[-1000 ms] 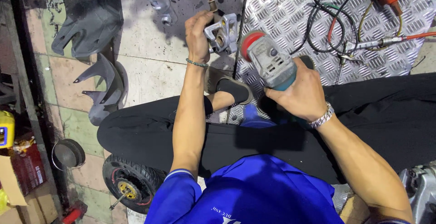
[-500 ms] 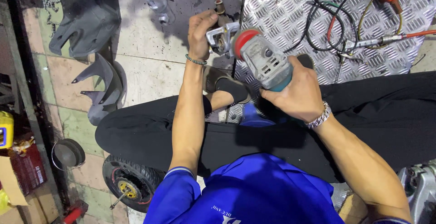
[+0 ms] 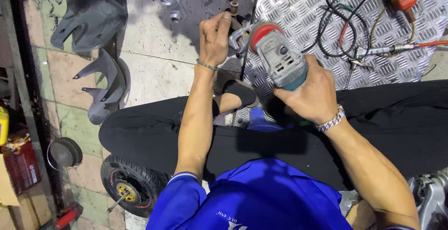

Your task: Grinding a metal motorcycle part using an angle grinder

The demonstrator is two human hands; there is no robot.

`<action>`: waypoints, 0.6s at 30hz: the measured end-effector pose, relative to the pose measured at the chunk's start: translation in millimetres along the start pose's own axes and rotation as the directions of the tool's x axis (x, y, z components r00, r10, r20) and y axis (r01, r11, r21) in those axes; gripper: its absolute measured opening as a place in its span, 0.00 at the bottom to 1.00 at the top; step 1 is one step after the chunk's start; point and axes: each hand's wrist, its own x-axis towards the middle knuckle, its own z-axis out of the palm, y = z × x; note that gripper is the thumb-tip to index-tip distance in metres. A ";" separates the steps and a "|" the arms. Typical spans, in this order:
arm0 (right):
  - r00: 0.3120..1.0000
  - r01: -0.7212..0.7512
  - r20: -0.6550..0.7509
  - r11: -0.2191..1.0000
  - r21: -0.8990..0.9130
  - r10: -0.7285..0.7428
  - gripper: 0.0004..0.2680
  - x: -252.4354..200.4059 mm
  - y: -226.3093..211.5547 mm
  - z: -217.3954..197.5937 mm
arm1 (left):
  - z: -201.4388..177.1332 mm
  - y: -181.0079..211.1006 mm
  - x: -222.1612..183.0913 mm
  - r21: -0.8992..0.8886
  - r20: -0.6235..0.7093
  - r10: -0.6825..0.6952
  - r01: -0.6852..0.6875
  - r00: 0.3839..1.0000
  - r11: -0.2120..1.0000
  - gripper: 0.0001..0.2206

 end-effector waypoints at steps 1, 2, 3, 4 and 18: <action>1.000 0.002 -0.001 1.000 -0.001 -0.002 0.22 0.4 -0.7 0.7 | -0.3 4.7 -0.5 -0.001 -0.001 0.002 -0.002 1.000 1.000 0.17; 1.000 -0.002 -0.009 1.000 -0.025 0.001 0.23 0.8 -1.3 1.2 | -0.3 9.5 -1.0 0.048 -0.008 0.029 -0.029 1.000 0.998 0.17; 1.000 -0.007 -0.017 0.999 -0.049 0.006 0.24 0.8 -1.6 1.6 | 0.0 14.1 -1.8 0.097 -0.013 0.056 -0.054 0.998 0.994 0.17; 1.000 -0.006 -0.018 0.999 -0.050 0.005 0.24 1.1 -2.2 1.4 | 1.6 17.1 -2.1 0.096 -0.014 0.057 -0.055 0.998 0.994 0.17; 0.999 0.017 0.033 0.998 -0.062 -0.015 0.24 -1.5 -6.1 3.5 | 3.4 -7.1 -6.9 0.033 -0.096 0.099 -0.096 0.990 0.995 0.20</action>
